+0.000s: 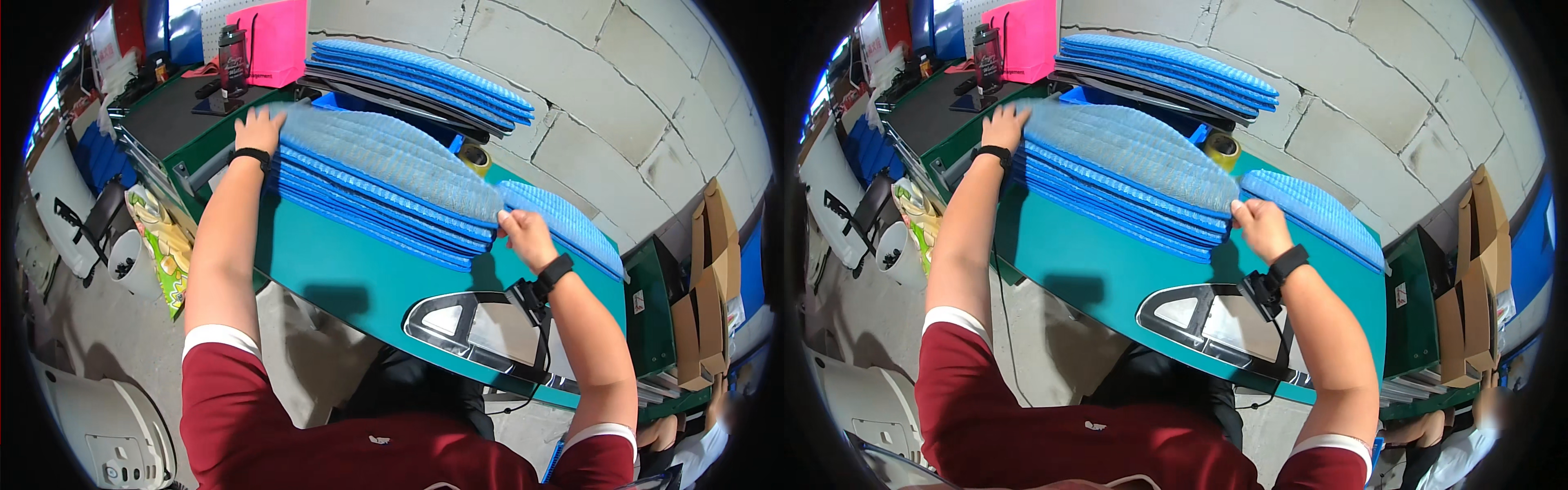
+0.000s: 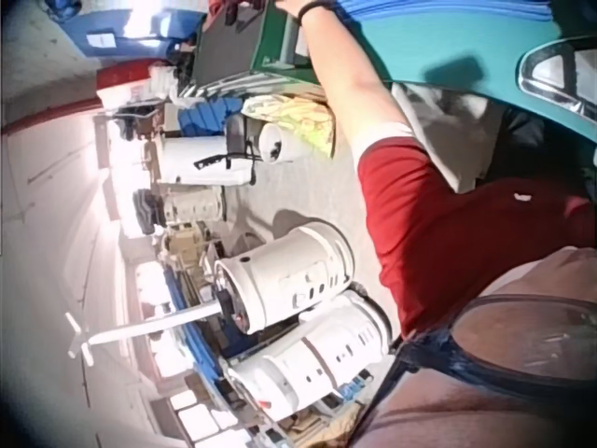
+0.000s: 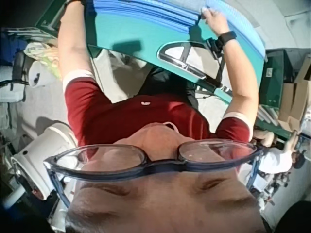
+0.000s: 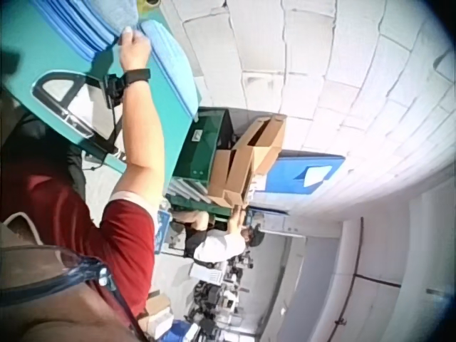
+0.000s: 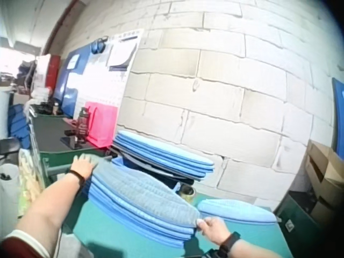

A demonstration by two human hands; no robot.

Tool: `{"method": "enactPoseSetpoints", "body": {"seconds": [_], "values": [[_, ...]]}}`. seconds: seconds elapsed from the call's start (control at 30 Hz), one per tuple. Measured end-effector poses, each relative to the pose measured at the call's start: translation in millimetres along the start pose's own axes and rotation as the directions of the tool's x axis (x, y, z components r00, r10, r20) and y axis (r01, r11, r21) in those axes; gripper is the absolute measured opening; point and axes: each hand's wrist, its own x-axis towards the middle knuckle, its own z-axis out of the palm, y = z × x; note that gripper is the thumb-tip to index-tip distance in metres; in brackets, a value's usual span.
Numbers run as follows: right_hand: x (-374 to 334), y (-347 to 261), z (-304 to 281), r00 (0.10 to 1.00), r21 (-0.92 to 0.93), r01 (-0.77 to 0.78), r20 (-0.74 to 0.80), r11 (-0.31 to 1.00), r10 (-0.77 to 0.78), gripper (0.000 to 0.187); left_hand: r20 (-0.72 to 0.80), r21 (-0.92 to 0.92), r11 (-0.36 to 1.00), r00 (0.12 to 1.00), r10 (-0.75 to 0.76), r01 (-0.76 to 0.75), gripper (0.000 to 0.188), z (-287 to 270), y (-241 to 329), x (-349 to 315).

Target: Applying clear adhesive sheets to blue mop pads on a workbench.

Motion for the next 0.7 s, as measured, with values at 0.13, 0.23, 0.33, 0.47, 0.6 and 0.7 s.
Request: {"method": "enactPoseSetpoints", "body": {"seconds": [0.13,0.23,0.33,0.47,0.6,0.7], "values": [[1,8,2,0.989,-0.07,-0.076,0.121,0.995,0.084,0.04,0.169,-0.255,0.962,0.984,-0.057,0.099,0.037,11,6,-8],[1,4,-9,0.972,-0.072,-0.156,0.168,0.985,0.166,0.042,0.088,-0.127,0.99,0.995,-0.052,0.063,0.038,-8,10,-20],[8,-8,-25,0.972,-0.103,-0.151,0.164,0.983,0.167,0.043,-0.148,-0.173,0.975,0.983,0.111,-0.137,0.048,-38,31,-32],[19,-30,-54,0.995,-0.219,-0.045,0.072,0.975,0.063,0.037,-0.348,-0.549,0.517,0.743,0.572,-0.656,0.071,-71,68,-54],[43,-56,-86,0.999,-0.164,0.026,0.028,0.986,-0.022,0.031,-0.338,-0.603,0.443,0.715,0.612,-0.664,0.063,-84,89,-58],[73,-67,-106,0.995,-0.155,0.031,-0.09,0.987,-0.046,0.026,-0.322,-0.624,0.438,0.723,0.612,-0.648,0.052,-82,94,-54]]}}
